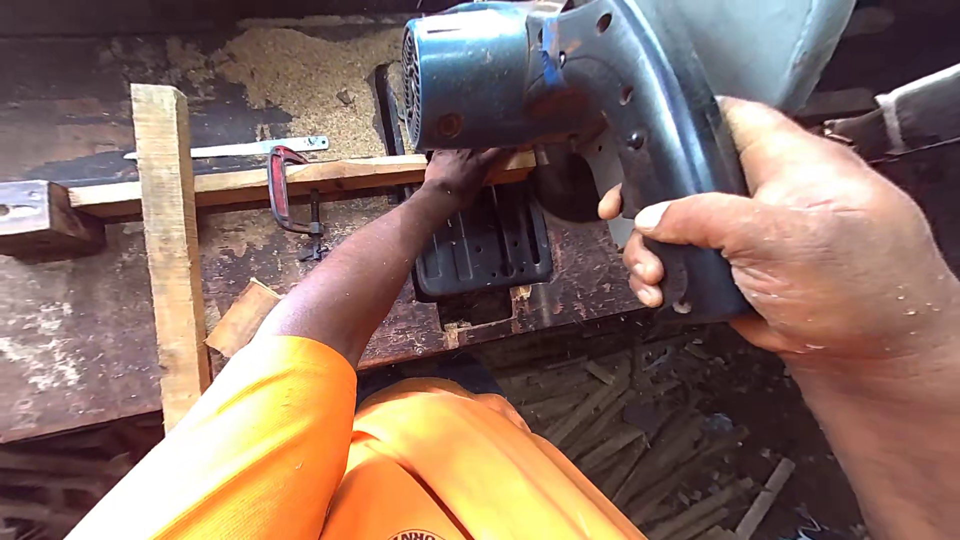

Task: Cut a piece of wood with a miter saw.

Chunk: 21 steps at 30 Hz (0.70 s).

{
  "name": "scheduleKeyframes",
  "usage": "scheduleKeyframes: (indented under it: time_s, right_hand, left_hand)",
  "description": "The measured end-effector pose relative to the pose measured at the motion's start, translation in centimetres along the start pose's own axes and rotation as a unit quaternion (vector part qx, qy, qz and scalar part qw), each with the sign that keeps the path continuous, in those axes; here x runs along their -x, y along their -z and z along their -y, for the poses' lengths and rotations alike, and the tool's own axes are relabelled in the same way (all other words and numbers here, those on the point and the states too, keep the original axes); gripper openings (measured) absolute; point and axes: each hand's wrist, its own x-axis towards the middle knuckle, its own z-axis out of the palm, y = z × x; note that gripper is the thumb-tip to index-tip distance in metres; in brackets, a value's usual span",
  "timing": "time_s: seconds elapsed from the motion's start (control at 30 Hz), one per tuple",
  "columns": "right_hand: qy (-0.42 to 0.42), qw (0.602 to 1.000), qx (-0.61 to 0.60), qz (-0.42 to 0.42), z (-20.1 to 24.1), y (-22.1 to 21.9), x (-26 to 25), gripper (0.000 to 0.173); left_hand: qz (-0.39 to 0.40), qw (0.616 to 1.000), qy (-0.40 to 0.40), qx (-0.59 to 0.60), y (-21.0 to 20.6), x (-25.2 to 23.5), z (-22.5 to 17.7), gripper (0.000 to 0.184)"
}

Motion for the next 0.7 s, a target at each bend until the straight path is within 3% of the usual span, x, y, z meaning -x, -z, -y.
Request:
scheduleKeyframes:
  time_s: [0.27,0.4,0.7]
  right_hand:
    - [0.001,1.0,-0.004,0.002,-0.6,-0.2,0.2,0.062]
    - [0.004,1.0,-0.009,0.006,-1.0,-0.3,0.2,0.064]
    - [0.007,1.0,-0.009,0.004,-1.6,-0.4,0.4,0.064]
  left_hand:
    - [0.014,1.0,0.014,0.014,0.3,0.4,-0.2,0.062]
    - [0.015,1.0,0.012,0.009,0.3,0.2,-0.1,0.069]
    - [0.023,0.999,0.026,0.007,0.5,0.5,-0.4,0.061]
